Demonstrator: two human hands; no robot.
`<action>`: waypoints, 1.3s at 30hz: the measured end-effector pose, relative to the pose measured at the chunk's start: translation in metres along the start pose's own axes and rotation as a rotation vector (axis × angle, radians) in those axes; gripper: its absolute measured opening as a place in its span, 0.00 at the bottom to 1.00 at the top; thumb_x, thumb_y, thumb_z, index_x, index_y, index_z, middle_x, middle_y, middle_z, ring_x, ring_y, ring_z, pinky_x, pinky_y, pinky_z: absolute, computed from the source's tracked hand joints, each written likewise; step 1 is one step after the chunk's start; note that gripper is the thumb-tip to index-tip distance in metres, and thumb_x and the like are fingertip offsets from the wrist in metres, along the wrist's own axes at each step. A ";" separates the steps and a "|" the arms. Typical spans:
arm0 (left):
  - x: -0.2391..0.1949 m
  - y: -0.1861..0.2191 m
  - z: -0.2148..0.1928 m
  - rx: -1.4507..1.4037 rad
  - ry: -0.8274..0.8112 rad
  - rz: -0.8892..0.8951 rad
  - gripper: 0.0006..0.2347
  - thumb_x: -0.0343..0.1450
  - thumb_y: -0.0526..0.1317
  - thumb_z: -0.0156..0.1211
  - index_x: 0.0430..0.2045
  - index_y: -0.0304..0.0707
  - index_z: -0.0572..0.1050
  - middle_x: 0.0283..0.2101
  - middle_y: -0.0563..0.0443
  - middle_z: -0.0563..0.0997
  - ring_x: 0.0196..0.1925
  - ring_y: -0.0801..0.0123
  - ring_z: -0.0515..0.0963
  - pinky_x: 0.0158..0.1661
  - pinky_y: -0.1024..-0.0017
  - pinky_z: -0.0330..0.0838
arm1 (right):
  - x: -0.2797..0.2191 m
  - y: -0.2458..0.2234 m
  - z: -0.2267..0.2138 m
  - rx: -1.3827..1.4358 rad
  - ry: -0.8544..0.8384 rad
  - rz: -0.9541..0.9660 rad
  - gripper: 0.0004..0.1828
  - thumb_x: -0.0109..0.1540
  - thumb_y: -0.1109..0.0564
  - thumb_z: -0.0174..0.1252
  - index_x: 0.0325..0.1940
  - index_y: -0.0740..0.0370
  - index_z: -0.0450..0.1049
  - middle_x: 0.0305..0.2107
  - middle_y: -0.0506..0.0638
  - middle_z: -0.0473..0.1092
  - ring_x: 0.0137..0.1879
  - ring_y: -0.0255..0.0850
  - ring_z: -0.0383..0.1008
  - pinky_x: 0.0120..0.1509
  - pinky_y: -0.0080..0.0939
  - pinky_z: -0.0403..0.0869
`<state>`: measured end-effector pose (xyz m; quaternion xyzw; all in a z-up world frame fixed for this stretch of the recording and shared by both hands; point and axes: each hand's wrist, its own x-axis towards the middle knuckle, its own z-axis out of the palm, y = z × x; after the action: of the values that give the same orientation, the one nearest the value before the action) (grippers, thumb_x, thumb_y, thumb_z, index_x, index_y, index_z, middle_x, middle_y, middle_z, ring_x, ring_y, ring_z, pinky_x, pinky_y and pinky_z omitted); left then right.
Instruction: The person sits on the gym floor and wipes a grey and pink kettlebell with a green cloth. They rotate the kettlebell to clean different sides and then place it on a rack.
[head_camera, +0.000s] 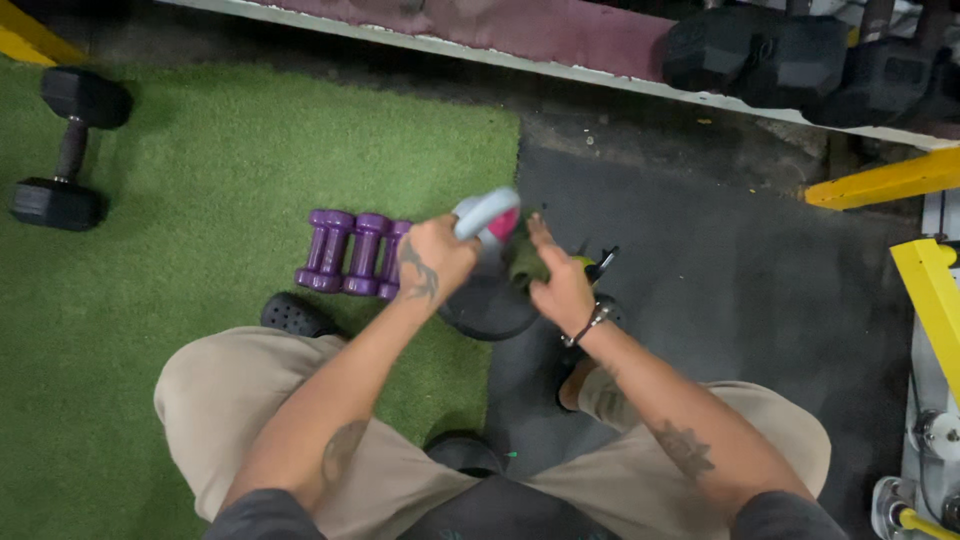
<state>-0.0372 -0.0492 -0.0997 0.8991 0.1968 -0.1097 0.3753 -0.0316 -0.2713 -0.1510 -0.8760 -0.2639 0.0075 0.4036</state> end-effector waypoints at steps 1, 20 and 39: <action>-0.006 0.003 -0.004 -0.001 0.002 0.000 0.13 0.63 0.49 0.62 0.35 0.47 0.84 0.36 0.40 0.86 0.46 0.41 0.85 0.47 0.48 0.79 | 0.004 -0.003 -0.006 0.000 0.000 -0.002 0.50 0.44 0.78 0.51 0.73 0.70 0.63 0.70 0.67 0.60 0.71 0.64 0.62 0.74 0.57 0.66; 0.004 -0.013 0.007 -0.337 0.038 -0.250 0.20 0.62 0.56 0.69 0.35 0.39 0.84 0.35 0.38 0.85 0.49 0.45 0.84 0.49 0.55 0.77 | -0.006 0.015 0.001 -0.402 -0.304 -0.511 0.78 0.22 0.55 0.79 0.77 0.58 0.58 0.75 0.52 0.54 0.81 0.64 0.43 0.84 0.65 0.43; 0.010 -0.019 0.030 -0.482 0.073 -0.279 0.22 0.61 0.59 0.69 0.27 0.36 0.82 0.14 0.43 0.77 0.24 0.57 0.85 0.36 0.64 0.77 | 0.013 -0.007 -0.022 -0.116 -0.083 -0.229 0.60 0.40 0.77 0.65 0.76 0.49 0.64 0.71 0.47 0.62 0.78 0.68 0.48 0.79 0.66 0.55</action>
<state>-0.0382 -0.0558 -0.1358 0.7514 0.3525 -0.0781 0.5523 -0.0188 -0.2767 -0.1282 -0.8610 -0.3788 -0.0177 0.3390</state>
